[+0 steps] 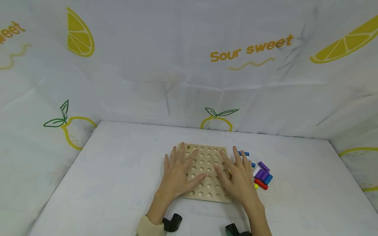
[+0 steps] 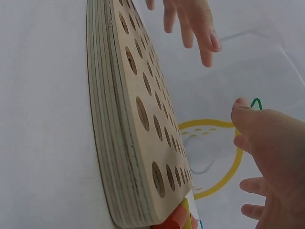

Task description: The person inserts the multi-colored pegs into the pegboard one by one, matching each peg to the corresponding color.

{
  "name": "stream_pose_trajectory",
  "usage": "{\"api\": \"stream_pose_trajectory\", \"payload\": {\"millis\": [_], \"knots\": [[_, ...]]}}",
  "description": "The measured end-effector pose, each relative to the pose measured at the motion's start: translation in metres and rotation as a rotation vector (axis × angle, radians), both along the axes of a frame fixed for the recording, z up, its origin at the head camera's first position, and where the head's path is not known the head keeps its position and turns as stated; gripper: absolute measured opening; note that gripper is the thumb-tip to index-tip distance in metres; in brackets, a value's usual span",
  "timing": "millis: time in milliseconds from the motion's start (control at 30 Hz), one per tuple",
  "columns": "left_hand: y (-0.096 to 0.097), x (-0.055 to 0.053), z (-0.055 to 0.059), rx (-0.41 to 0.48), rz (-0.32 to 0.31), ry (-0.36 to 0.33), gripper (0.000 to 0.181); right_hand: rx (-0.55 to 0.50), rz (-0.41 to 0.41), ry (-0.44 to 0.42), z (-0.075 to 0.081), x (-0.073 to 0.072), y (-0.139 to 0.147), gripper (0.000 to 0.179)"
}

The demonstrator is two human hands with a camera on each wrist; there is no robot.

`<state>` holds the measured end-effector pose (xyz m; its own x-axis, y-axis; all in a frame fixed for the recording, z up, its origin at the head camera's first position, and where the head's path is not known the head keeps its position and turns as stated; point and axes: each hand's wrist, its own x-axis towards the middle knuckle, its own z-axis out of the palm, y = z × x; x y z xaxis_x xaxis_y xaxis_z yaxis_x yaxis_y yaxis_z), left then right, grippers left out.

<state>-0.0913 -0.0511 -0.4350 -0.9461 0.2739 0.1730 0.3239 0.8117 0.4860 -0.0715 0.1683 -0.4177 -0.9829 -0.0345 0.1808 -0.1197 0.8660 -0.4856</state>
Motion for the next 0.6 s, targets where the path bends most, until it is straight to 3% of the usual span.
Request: {"api": "stream_pose_trajectory", "payload": {"millis": [300, 467, 600], "knots": [[-0.011, -0.008, -0.009, 0.074, 0.041, -0.021, 0.084, -0.088, -0.02, -0.033, 0.005, -0.001, 0.01, 0.054], [-0.017, -0.011, -0.018, 0.134, 0.06, -0.066, 0.084, -0.168, -0.033, 0.046, 0.002, -0.003, 0.016, 0.048], [-0.02, -0.013, -0.025, 0.132, 0.07, -0.067, 0.083, -0.161, -0.058, 0.093, 0.001, -0.004, 0.021, 0.043]]}}
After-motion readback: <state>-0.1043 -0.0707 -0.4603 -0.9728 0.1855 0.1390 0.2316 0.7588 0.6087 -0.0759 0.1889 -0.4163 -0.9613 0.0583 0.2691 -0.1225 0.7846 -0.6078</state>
